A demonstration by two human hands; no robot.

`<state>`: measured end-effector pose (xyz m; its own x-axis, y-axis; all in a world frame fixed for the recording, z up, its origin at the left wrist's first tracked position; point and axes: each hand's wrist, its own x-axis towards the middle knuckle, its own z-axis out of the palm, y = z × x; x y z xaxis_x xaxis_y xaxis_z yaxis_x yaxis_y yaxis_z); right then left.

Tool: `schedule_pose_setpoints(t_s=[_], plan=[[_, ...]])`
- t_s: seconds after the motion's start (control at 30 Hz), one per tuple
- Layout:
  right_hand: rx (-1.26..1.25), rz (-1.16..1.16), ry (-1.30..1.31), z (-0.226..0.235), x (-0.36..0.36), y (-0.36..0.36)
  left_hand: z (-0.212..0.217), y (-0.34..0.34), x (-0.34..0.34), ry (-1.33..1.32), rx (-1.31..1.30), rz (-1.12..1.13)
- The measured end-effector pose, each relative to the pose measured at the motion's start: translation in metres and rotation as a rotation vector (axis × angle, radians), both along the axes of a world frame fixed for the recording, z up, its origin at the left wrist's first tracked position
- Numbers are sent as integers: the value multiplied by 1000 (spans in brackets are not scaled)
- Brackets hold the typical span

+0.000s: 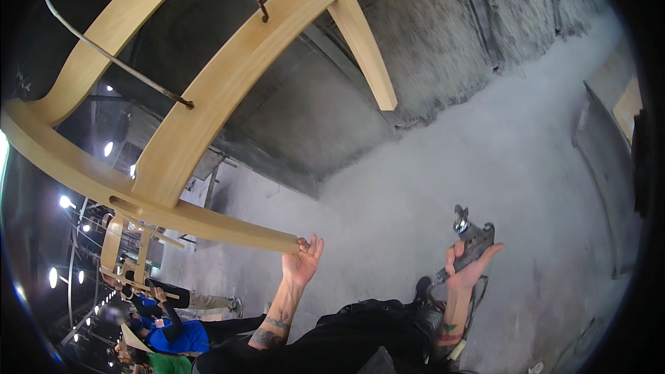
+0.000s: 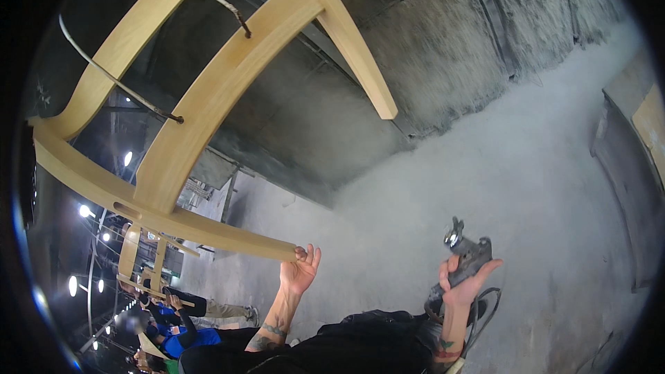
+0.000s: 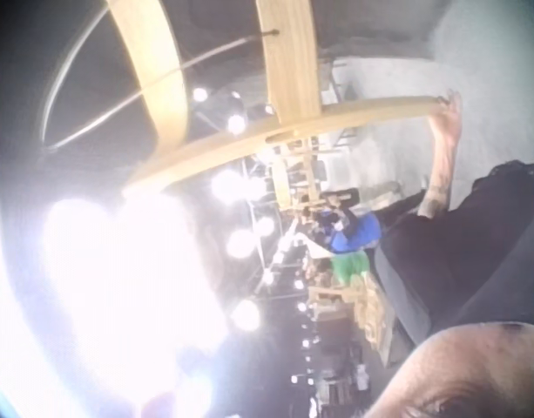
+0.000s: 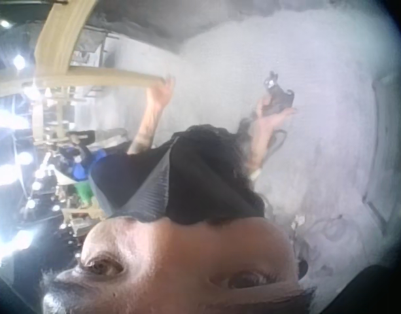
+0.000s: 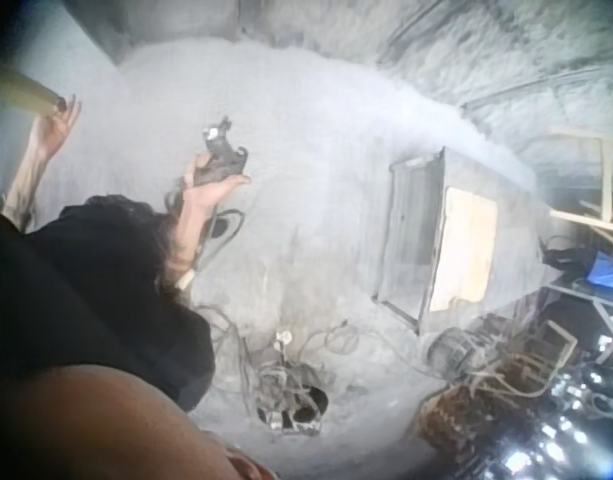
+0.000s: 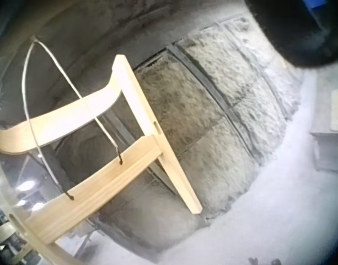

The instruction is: The person uses a spray gun to apply a light-colored finish to a wooden chair frame suspended from hooks. They rotate the chair by hand to coat all sides, then hand it off to a coworker and receive another chair to repeat the process.

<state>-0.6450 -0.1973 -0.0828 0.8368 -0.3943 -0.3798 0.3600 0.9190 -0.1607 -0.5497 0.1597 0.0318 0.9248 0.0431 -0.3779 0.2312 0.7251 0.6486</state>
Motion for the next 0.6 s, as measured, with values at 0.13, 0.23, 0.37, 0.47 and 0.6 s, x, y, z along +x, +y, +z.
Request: schedule_pose_setpoints(t_s=[0.13,0.23,0.37,0.47,0.6], plan=[[-131,-35,-4,26,-6,-27,6,-7,7,-4,-16,5],[-365,-195,-69,80,6,-63,8,-9,7,-11,8,-7],[-580,-542,-43,159,34,-94,7,-10,5,-1,-13,31],[-916,-561,-150,196,35,-93,5,-10,2,-4,-40,58],[-959,-268,-650,220,28,-71,3,-11,0,-8,-24,67]])
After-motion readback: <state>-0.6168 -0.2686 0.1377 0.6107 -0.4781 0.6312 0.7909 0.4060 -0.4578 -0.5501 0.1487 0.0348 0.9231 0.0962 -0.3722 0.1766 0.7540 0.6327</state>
